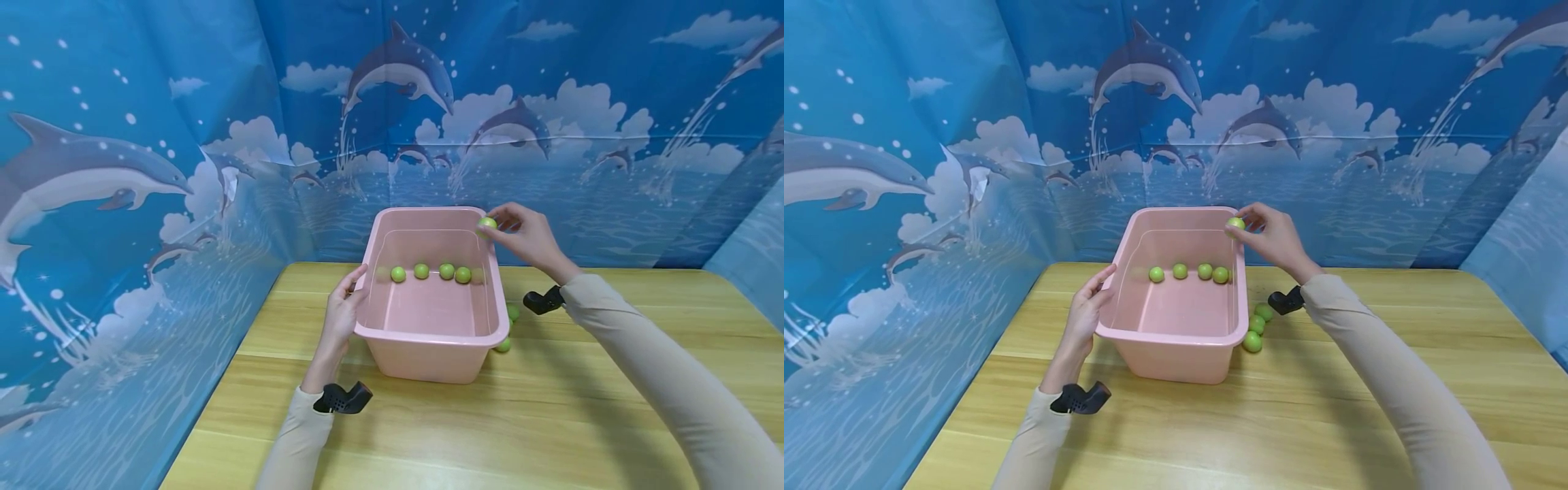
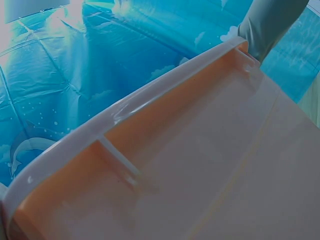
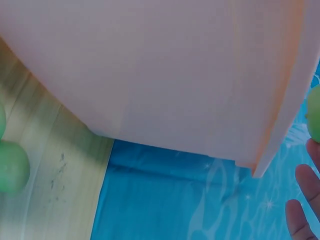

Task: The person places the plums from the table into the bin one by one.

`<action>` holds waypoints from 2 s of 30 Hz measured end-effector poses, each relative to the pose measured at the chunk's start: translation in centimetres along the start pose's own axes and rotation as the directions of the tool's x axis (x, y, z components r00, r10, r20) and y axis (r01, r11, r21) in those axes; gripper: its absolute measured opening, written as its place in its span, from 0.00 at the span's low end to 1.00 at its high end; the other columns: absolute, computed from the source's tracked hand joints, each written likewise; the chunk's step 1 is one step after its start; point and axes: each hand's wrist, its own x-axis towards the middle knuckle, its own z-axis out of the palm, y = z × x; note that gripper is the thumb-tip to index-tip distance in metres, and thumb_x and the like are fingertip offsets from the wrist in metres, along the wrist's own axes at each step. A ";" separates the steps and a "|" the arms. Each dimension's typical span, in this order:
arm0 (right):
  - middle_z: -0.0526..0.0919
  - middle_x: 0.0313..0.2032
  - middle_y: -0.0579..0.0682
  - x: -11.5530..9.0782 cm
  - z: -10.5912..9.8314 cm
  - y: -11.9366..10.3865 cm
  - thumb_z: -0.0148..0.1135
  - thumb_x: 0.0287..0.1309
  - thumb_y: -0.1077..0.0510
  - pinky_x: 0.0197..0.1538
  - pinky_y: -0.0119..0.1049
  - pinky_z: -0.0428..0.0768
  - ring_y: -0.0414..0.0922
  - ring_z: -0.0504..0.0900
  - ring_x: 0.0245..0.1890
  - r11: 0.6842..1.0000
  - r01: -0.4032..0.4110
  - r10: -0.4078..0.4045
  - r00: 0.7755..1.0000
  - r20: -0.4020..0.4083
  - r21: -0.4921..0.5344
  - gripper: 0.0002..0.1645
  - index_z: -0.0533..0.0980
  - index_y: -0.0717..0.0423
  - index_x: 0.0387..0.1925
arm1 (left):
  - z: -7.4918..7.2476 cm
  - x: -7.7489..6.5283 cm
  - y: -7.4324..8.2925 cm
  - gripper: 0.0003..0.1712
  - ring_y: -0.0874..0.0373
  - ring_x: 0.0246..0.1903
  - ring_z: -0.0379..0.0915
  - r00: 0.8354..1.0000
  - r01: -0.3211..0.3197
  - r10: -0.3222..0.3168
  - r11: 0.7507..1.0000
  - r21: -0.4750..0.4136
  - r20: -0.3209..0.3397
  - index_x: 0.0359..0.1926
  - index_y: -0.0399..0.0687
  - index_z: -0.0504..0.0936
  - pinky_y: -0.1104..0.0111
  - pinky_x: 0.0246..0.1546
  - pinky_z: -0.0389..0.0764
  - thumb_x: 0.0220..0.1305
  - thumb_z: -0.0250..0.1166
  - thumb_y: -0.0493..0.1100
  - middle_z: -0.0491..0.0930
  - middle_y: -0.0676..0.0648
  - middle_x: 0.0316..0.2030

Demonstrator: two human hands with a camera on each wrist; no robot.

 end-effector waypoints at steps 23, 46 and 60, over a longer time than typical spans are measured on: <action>0.79 0.44 0.56 1.3 1.8 -0.5 0.67 0.55 0.48 0.45 0.51 0.73 0.54 0.76 0.45 1.000 -0.022 0.023 0.998 0.058 -0.007 0.22 0.77 0.56 0.47 | 0.0 0.0 -0.1 0.25 0.54 0.39 0.61 1.000 -0.005 0.005 1.000 -0.014 0.000 0.65 0.43 0.70 0.67 0.39 0.68 0.67 0.52 0.32 0.63 0.45 0.36; 0.81 0.41 0.53 -2.3 1.2 2.0 0.57 0.64 0.48 0.47 0.48 0.72 0.48 0.76 0.43 1.000 -0.011 0.013 0.997 -0.069 0.026 0.18 0.79 0.58 0.45 | 0.3 0.0 0.1 0.25 0.54 0.39 0.59 1.000 -0.001 0.001 1.000 0.008 -0.004 0.65 0.44 0.70 0.66 0.39 0.66 0.68 0.52 0.32 0.62 0.45 0.36; 0.80 0.43 0.57 -6.7 0.8 6.7 0.56 0.64 0.46 0.37 0.45 0.76 0.53 0.77 0.42 0.987 -0.155 0.159 0.984 0.080 -0.048 0.21 0.77 0.59 0.47 | 0.1 -0.1 0.2 0.25 0.55 0.40 0.59 1.000 0.003 -0.003 1.000 -0.001 -0.006 0.65 0.44 0.70 0.67 0.40 0.66 0.68 0.52 0.32 0.63 0.45 0.36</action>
